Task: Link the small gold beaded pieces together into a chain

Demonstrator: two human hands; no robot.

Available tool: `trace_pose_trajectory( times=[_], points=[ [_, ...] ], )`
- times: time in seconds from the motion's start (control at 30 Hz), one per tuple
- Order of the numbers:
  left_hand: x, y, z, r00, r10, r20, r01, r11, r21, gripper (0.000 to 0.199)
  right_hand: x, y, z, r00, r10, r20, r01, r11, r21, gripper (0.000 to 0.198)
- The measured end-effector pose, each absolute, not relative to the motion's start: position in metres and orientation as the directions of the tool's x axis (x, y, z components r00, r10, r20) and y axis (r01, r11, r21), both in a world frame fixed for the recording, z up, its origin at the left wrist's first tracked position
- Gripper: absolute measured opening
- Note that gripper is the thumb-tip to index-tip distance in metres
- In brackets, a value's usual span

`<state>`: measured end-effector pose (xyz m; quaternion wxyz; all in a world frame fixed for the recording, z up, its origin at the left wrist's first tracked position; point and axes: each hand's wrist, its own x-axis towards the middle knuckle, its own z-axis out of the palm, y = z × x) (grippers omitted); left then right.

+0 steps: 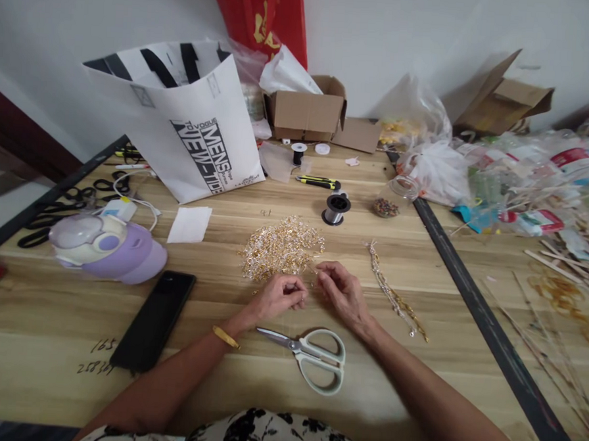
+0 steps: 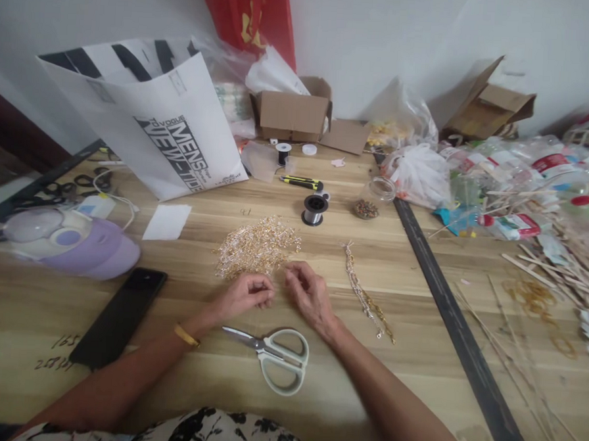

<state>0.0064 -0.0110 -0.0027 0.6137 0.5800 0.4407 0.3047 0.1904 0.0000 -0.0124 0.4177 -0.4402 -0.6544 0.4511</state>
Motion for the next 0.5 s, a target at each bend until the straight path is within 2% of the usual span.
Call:
trace_pose_trajectory(
  times=[0.13,0.23,0.37,0.5],
  points=[
    [0.006,-0.010,0.001,0.407,0.885,-0.226,0.142,0.183,0.973,0.028,0.194,0.001,-0.011,-0.167,0.963,0.213,0.221,0.247,-0.944,0.023],
    [0.006,-0.010,-0.001,0.402,0.887,-0.229,0.141,0.187,0.972,0.028,0.195,-0.002,-0.007,-0.163,0.940,0.300,0.310,0.338,-0.889,0.018],
    [0.008,-0.010,-0.004,0.385,0.903,-0.190,0.170,0.133,0.976,0.021,0.193,-0.007,-0.002,-0.318,0.887,0.335,0.374,0.442,-0.815,0.023],
    [0.010,-0.012,-0.003,0.375,0.924,-0.068,0.326,-0.063,0.943,0.018,0.188,-0.010,-0.003,-0.446,0.846,0.292,0.384,0.476,-0.791,0.026]
  ],
)
